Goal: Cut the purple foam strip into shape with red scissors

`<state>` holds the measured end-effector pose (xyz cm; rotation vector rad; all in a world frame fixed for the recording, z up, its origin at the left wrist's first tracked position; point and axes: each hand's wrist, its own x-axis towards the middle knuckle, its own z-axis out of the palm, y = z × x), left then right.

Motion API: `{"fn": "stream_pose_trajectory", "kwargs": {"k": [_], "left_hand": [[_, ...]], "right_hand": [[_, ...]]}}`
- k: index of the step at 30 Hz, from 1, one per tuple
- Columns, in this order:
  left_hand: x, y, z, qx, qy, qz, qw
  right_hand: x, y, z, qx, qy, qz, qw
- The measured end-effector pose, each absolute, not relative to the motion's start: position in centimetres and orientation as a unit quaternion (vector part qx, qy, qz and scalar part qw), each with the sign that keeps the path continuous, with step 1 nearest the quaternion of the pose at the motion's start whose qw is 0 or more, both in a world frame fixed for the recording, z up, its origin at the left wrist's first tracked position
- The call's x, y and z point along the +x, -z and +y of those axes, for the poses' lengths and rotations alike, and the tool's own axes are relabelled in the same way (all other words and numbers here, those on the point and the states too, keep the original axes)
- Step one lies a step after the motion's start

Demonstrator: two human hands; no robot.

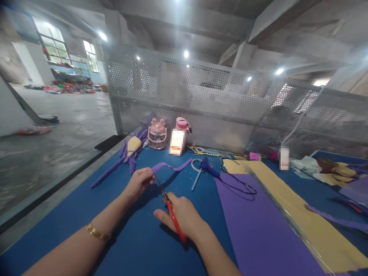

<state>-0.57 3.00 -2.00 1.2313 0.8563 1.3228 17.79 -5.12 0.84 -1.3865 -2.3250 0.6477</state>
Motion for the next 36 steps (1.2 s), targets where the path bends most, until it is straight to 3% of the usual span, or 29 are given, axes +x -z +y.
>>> {"fn": "stream_pose_trajectory", "kwargs": {"k": [15,28,36], "left_hand": [[-0.3,2.0,2.8,0.545,-0.526,0.374,0.536],[-0.5,2.2,2.8,0.554,-0.535,0.353,0.532],[-0.7,2.4,3.1,0.551,-0.520,0.338,0.559]], "right_hand": [[17.8,-0.4,-5.0,-0.480,-0.207,-0.834,0.174],[17.0,0.3,-5.5,-0.516,-0.074,-0.843,0.134],[17.6,0.6,-4.9,-0.501,-0.064,-0.849,0.155]]}}
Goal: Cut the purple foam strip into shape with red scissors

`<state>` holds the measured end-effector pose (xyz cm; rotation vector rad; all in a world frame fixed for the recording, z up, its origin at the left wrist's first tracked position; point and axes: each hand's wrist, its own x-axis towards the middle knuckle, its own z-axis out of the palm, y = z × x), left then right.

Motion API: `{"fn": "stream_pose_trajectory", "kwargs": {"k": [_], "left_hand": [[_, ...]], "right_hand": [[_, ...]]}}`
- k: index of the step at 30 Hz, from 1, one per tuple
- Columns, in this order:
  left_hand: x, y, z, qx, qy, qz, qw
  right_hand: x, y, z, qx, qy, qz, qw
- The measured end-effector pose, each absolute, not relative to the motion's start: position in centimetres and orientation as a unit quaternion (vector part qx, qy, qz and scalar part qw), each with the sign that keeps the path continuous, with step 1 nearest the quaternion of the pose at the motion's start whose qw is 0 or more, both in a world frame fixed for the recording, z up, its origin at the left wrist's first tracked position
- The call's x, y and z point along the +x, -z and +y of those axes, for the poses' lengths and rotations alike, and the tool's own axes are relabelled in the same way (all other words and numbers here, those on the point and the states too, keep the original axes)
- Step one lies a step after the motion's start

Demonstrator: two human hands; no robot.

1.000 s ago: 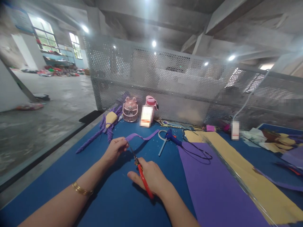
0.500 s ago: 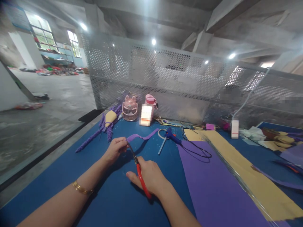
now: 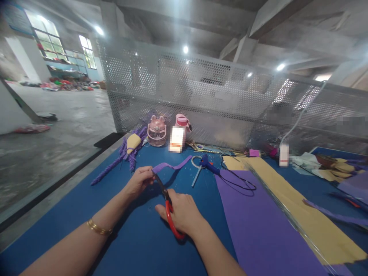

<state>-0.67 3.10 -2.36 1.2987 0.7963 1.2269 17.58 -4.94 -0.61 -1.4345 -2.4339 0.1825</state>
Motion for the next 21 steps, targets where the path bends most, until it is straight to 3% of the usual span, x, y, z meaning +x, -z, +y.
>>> {"fn": "stream_pose_trajectory", "kwargs": {"k": [16,21], "left_hand": [[-0.71,1.72,2.70,0.500,-0.527,0.287,0.625],[-0.75,1.91,2.82,0.490,-0.531,0.264,0.639]], "right_hand": [[17.18,0.52,-5.12,-0.509,-0.060,-0.842,0.166],[17.80,0.08,-4.77,-0.471,-0.169,-0.839,0.216]]}}
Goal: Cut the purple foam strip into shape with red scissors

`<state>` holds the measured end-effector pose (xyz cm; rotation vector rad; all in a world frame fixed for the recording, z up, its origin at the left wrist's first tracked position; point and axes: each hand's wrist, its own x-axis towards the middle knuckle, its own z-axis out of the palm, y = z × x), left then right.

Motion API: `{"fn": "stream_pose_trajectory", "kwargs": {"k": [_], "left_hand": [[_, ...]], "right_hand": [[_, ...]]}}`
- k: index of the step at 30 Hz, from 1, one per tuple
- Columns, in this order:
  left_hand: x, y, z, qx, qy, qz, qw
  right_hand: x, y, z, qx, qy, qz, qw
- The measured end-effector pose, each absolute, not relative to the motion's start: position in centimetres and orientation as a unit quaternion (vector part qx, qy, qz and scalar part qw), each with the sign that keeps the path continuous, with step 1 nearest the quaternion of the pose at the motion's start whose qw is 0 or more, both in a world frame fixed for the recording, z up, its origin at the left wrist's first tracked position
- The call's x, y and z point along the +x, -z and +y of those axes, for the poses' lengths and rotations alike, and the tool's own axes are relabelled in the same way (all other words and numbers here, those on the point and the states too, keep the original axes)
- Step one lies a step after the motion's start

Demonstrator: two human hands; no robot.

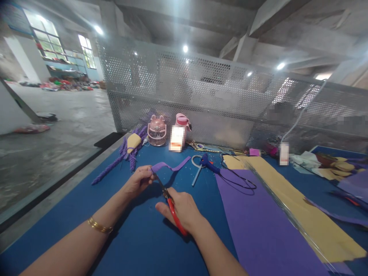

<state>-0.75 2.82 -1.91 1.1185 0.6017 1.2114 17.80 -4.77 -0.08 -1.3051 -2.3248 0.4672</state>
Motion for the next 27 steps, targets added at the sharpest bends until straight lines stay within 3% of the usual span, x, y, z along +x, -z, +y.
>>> {"fn": "stream_pose_trajectory", "kwargs": {"k": [9,18,27], "left_hand": [[-0.7,2.0,3.0,0.490,-0.535,0.264,0.635],[-0.6,1.9,2.8,0.506,-0.530,0.286,0.618],[-0.6,2.0,3.0,0.526,-0.539,0.303,0.584]], "right_hand": [[17.9,-0.1,-5.0,-0.422,-0.393,-0.764,0.289],[17.9,-0.6,-5.0,-0.428,-0.286,-0.825,0.233],[17.8,-1.0,-5.3,-0.450,-0.263,-0.828,0.206]]}}
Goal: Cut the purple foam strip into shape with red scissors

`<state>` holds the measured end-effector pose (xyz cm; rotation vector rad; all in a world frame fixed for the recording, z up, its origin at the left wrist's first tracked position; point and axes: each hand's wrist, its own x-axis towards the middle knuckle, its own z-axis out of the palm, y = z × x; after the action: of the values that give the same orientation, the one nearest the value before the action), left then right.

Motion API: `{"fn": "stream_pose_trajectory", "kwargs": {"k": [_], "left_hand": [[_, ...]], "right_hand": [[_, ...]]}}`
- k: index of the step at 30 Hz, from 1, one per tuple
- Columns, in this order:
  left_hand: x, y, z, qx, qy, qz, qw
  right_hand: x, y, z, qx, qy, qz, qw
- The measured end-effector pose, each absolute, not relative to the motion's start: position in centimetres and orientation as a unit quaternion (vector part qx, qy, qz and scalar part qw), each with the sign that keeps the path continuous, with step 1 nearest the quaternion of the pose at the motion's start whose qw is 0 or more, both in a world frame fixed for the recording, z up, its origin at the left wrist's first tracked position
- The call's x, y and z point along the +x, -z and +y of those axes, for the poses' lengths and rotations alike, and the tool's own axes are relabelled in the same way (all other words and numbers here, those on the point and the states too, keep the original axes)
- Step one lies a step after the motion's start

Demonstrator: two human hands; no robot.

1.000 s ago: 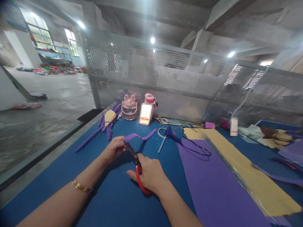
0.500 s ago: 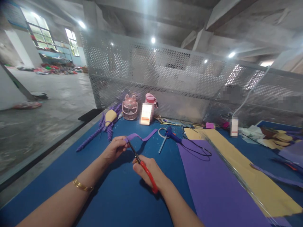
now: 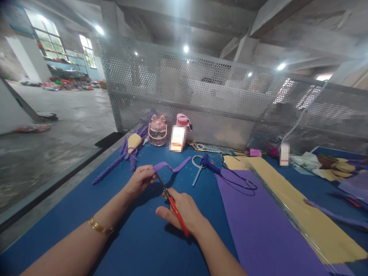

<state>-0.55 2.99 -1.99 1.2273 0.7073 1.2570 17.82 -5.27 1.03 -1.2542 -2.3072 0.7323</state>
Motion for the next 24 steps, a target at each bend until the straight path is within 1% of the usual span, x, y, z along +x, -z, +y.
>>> {"fn": "stream_pose_trajectory", "kwargs": {"k": [5,12,18,24], "left_hand": [[-0.60,1.73,2.84,0.507,-0.553,0.304,0.587],[-0.60,1.55,2.76,0.520,-0.554,0.336,0.557],[-0.63,1.67,2.72,0.557,-0.530,0.349,0.536],[-0.69,1.83,2.76,0.554,-0.523,0.352,0.544]], "right_hand": [[17.73,-0.78,-5.45,-0.469,-0.219,-0.835,0.188],[17.29,-0.34,-5.29,-0.519,-0.075,-0.838,0.151],[17.23,-0.26,-5.37,-0.519,-0.057,-0.841,0.142],[17.26,-0.03,-5.28,-0.518,-0.044,-0.842,0.144]]}}
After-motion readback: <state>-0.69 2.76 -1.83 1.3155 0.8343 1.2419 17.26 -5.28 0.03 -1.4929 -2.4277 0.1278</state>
